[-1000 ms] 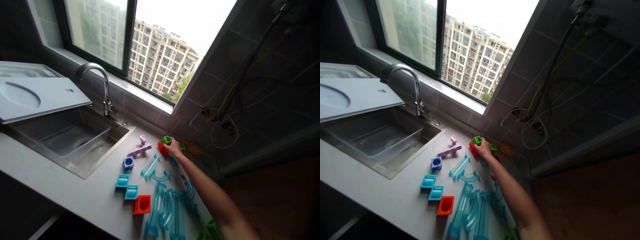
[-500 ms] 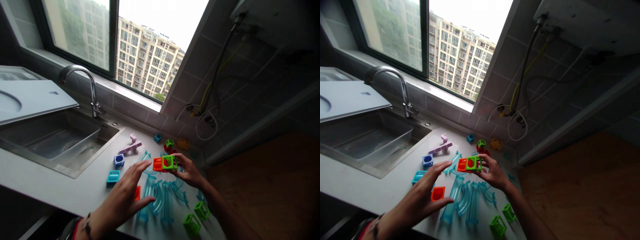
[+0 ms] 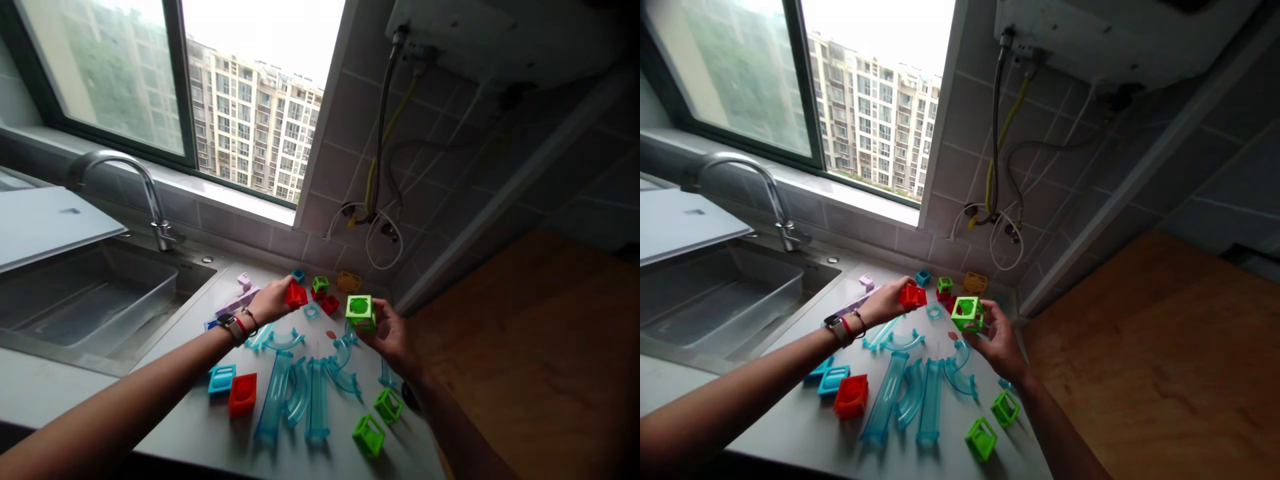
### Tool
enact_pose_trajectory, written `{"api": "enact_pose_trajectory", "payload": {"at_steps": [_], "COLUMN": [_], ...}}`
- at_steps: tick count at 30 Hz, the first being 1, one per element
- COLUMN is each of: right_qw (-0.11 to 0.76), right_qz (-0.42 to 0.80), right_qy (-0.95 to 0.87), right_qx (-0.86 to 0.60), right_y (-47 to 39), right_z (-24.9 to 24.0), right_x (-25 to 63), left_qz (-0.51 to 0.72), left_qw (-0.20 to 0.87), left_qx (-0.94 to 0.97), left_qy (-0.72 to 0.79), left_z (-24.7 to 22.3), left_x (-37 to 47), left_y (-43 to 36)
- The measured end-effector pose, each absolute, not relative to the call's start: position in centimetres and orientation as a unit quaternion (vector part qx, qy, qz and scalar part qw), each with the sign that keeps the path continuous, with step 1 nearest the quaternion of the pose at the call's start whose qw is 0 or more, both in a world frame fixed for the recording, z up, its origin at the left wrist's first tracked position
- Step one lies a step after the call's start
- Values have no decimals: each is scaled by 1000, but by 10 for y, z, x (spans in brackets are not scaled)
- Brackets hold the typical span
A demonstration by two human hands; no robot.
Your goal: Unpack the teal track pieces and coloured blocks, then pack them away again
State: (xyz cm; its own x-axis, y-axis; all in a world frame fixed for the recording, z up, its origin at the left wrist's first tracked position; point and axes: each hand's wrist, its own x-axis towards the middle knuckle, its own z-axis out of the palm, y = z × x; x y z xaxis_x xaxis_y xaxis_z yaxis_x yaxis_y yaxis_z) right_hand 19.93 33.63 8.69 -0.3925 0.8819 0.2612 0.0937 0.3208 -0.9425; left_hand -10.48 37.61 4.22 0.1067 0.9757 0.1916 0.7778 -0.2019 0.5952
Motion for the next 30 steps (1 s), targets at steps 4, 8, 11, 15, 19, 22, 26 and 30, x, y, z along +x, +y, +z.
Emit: {"api": "enact_pose_trajectory", "payload": {"at_steps": [4, 8, 11, 15, 19, 22, 26, 30], "right_qw": [457, 445, 465, 507, 547, 541, 527, 503], "right_qz": [482, 483, 476, 484, 497, 517, 537, 567], "right_qy": [-646, -613, -570, -505, -451, -457, -466, -473], "right_qx": [-377, -439, -482, -505, -501, -480, -465, -450], "right_y": [306, 260, 231, 205, 198, 202, 208, 205], "right_z": [70, 40, 20, 11, 12, 8, -4, -9], "right_x": [229, 268, 294, 308, 306, 305, 303, 293], "left_qz": [272, 254, 232, 203, 200, 209, 186, 135], "left_qw": [168, 179, 193, 191, 135, 82, 54, 59], "left_qx": [675, 652, 649, 658, 686, 732, 819, 882], "left_qy": [665, 691, 698, 699, 686, 643, 540, 448], "left_z": [26, -2, -25, -44, -44, -35, -20, -10], "left_x": [-110, -106, -108, -117, -119, -108, -79, -48], "left_y": [438, 474, 485, 489, 490, 494, 509, 531]}}
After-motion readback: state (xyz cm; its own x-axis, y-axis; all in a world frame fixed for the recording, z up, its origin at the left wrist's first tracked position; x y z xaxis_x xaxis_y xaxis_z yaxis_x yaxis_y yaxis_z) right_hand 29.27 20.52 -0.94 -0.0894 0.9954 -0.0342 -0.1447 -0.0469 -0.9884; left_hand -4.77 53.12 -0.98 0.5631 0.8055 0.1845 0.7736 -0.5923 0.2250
